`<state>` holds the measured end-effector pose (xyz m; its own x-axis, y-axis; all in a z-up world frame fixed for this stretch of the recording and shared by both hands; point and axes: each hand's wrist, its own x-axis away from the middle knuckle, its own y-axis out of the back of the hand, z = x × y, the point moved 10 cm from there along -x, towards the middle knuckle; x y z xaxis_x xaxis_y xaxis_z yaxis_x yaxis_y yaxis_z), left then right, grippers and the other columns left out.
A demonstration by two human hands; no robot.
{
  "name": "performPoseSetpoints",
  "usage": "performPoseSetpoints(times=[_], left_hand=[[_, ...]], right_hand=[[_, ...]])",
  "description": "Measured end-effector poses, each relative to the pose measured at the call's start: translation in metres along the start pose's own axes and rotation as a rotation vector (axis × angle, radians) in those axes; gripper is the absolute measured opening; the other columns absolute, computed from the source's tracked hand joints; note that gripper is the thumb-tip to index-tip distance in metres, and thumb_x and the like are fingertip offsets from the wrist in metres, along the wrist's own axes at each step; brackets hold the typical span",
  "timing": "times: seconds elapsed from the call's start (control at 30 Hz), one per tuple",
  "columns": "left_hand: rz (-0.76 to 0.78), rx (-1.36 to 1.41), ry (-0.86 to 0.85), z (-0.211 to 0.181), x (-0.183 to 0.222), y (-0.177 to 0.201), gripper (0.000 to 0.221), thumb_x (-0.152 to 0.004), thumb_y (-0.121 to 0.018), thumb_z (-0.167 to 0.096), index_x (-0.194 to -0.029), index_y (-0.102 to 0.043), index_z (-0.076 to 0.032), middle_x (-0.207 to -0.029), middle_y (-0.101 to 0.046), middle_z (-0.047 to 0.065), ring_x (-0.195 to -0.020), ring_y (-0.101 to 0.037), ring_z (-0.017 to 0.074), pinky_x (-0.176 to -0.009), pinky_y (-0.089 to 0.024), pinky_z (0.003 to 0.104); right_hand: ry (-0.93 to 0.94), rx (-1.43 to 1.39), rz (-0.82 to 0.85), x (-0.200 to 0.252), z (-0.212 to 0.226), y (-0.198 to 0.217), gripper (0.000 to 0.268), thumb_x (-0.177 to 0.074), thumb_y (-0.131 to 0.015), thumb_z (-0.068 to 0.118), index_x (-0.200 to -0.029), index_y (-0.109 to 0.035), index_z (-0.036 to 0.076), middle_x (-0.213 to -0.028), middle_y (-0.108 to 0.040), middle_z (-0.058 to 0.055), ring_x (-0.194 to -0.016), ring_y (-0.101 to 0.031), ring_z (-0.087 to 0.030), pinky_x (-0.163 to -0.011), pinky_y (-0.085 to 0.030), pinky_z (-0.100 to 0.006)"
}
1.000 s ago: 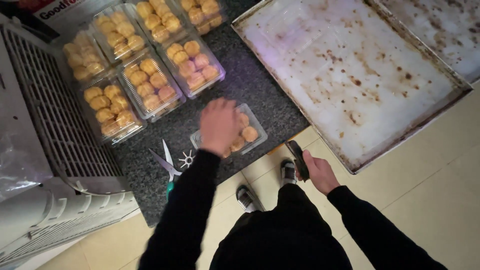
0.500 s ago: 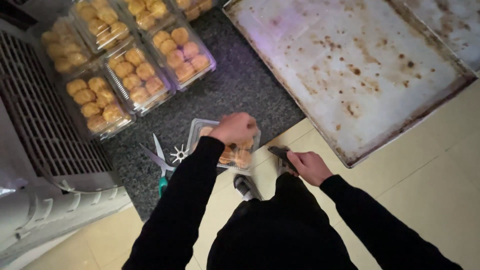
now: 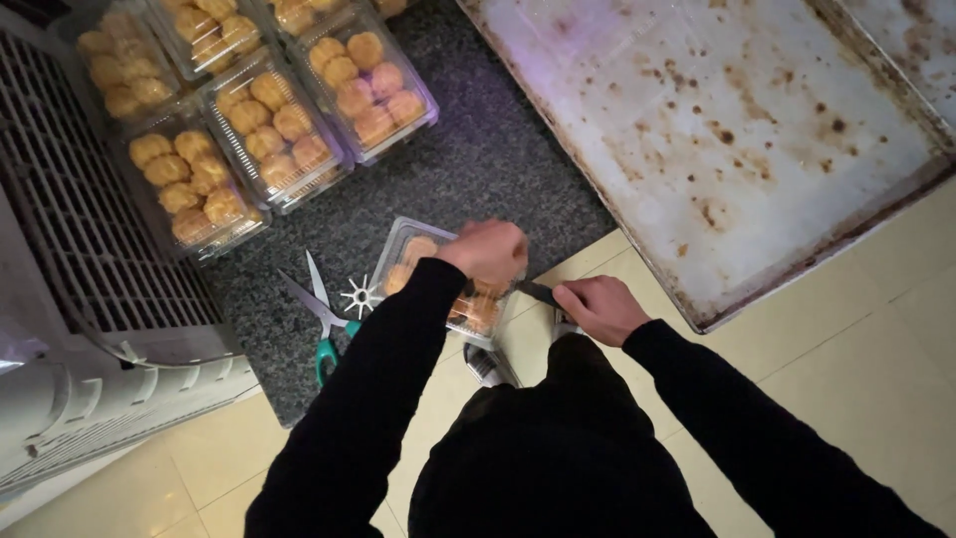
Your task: Packaging small baked pastries from a metal baking tray into plastic clamshell containers at a bakery workstation.
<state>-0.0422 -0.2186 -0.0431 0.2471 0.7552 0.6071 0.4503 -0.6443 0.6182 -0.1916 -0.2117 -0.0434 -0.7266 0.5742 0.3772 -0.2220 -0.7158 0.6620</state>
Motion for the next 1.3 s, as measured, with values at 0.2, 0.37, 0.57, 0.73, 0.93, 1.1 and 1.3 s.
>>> performPoseSetpoints(times=[0.2, 0.37, 0.57, 0.73, 0.93, 1.1, 1.3], left_hand=[[-0.018, 0.045, -0.026, 0.001, -0.005, -0.003, 0.032, -0.092, -0.058, -0.031, -0.096, -0.082, -0.010, -0.103, -0.080, 0.015, -0.111, -0.071, 0.0438, -0.103, -0.048, 0.058], [-0.035, 0.021, -0.040, 0.008, -0.010, -0.009, 0.032, -0.090, -0.060, -0.031, -0.096, -0.082, -0.010, -0.104, -0.080, 0.019, -0.110, -0.072, 0.0454, -0.100, -0.050, 0.059], [-0.052, 0.017, -0.042, 0.000, 0.004, -0.004, 0.032, -0.089, -0.063, -0.033, -0.098, -0.083, -0.010, -0.107, -0.080, 0.019, -0.113, -0.071, 0.0448, -0.101, -0.052, 0.058], [-0.055, 0.009, -0.063, -0.008, 0.023, 0.002, 0.033, -0.091, -0.060, -0.032, -0.097, -0.083, -0.009, -0.104, -0.081, 0.019, -0.110, -0.073, 0.0453, -0.099, -0.054, 0.055], [-0.117, 0.002, -0.061, 0.000, 0.023, 0.003, 0.031, -0.093, -0.064, -0.036, -0.101, -0.083, -0.013, -0.106, -0.081, 0.015, -0.109, -0.074, 0.0417, -0.099, -0.056, 0.052], [-0.259, 0.022, -0.097, 0.011, 0.010, -0.004, 0.029, -0.089, -0.065, -0.041, -0.103, -0.083, -0.022, -0.110, -0.081, 0.007, -0.122, -0.069, 0.0393, -0.124, -0.026, 0.069], [-1.127, 0.110, -0.243, -0.003, 0.152, 0.044, 0.029, -0.098, -0.067, -0.020, -0.125, -0.073, -0.010, -0.120, -0.066, 0.016, -0.119, -0.061, 0.0405, -0.108, -0.045, 0.054]], right_hand=[[-0.008, 0.001, -0.009, -0.001, -0.006, -0.007, 0.071, -0.110, -0.035, 0.060, -0.059, -0.050, 0.013, -0.053, -0.062, -0.012, -0.058, -0.062, -0.040, -0.065, -0.051, -0.048], [-0.007, 0.010, -0.029, -0.004, -0.006, -0.009, 0.071, -0.110, -0.035, 0.057, -0.058, -0.051, 0.012, -0.053, -0.065, -0.010, -0.057, -0.064, -0.037, -0.066, -0.053, -0.046], [-0.046, 0.073, -0.049, -0.002, -0.011, -0.026, 0.072, -0.108, -0.036, 0.059, -0.068, -0.062, 0.006, -0.067, -0.071, -0.021, -0.075, -0.068, -0.049, -0.074, -0.053, -0.058], [-0.072, 0.055, -0.031, 0.007, -0.001, -0.034, 0.074, -0.106, -0.033, 0.063, -0.073, -0.067, 0.006, -0.074, -0.072, -0.026, -0.088, -0.071, -0.052, -0.083, -0.054, -0.062], [-0.025, -0.030, -0.036, 0.018, 0.019, -0.038, 0.050, -0.102, -0.048, 0.049, -0.110, -0.074, 0.007, -0.095, -0.076, -0.026, -0.098, -0.071, -0.049, -0.087, -0.056, -0.061], [-0.066, 0.090, 0.035, 0.043, -0.007, -0.061, 0.056, -0.091, -0.072, 0.056, -0.123, -0.071, 0.010, -0.129, -0.073, -0.019, -0.135, -0.060, -0.040, -0.114, -0.051, -0.052], [-0.440, -0.526, -0.162, 0.068, -0.012, -0.010, 0.073, -0.106, -0.048, 0.063, -0.070, -0.069, 0.003, -0.054, -0.073, -0.019, -0.057, -0.078, -0.034, -0.070, -0.062, -0.044]])
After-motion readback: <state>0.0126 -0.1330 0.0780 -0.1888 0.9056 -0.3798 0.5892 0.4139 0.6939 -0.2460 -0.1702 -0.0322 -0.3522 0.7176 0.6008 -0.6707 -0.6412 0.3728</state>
